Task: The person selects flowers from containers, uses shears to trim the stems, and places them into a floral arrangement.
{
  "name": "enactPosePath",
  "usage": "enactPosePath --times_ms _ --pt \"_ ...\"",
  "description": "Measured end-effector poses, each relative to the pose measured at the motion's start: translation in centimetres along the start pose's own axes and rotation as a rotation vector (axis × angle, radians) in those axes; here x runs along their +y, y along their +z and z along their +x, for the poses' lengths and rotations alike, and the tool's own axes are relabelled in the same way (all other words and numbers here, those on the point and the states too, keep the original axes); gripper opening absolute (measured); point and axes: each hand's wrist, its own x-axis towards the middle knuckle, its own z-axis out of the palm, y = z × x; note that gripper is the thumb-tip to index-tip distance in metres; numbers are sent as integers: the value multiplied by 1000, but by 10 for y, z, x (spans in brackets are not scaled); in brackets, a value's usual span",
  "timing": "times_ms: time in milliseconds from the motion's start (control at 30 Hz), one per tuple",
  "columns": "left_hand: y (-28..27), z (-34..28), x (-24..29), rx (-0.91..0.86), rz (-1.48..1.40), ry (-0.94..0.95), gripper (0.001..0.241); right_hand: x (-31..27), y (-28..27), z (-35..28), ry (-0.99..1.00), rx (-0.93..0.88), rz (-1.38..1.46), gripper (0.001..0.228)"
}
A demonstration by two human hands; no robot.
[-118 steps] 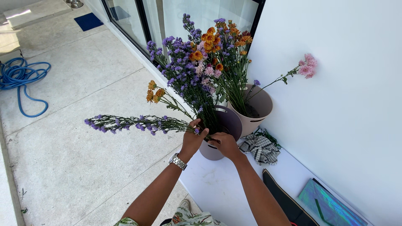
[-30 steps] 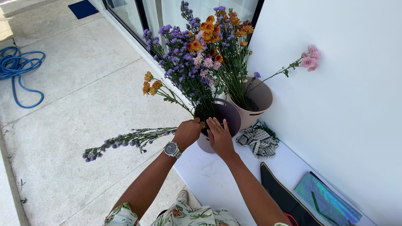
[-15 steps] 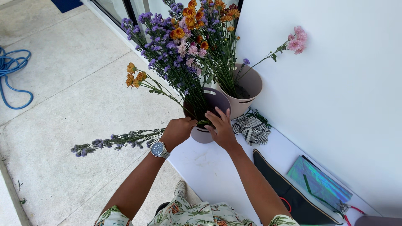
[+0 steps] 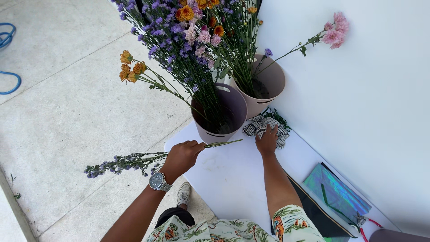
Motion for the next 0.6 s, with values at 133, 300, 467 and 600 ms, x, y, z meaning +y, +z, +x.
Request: enactPosePath --times_ms 133,300,467,600 --pt "8 7 -20 32 -57 11 22 2 18 22 256 -104 18 83" --pt "17 2 -32 31 -129 13 22 48 78 38 249 -21 16 32" --pt "23 1 -42 22 -162 48 25 10 16 -8 244 530 570 50" --pt "20 9 -47 31 -144 86 25 -15 -61 -63 361 483 760 84"
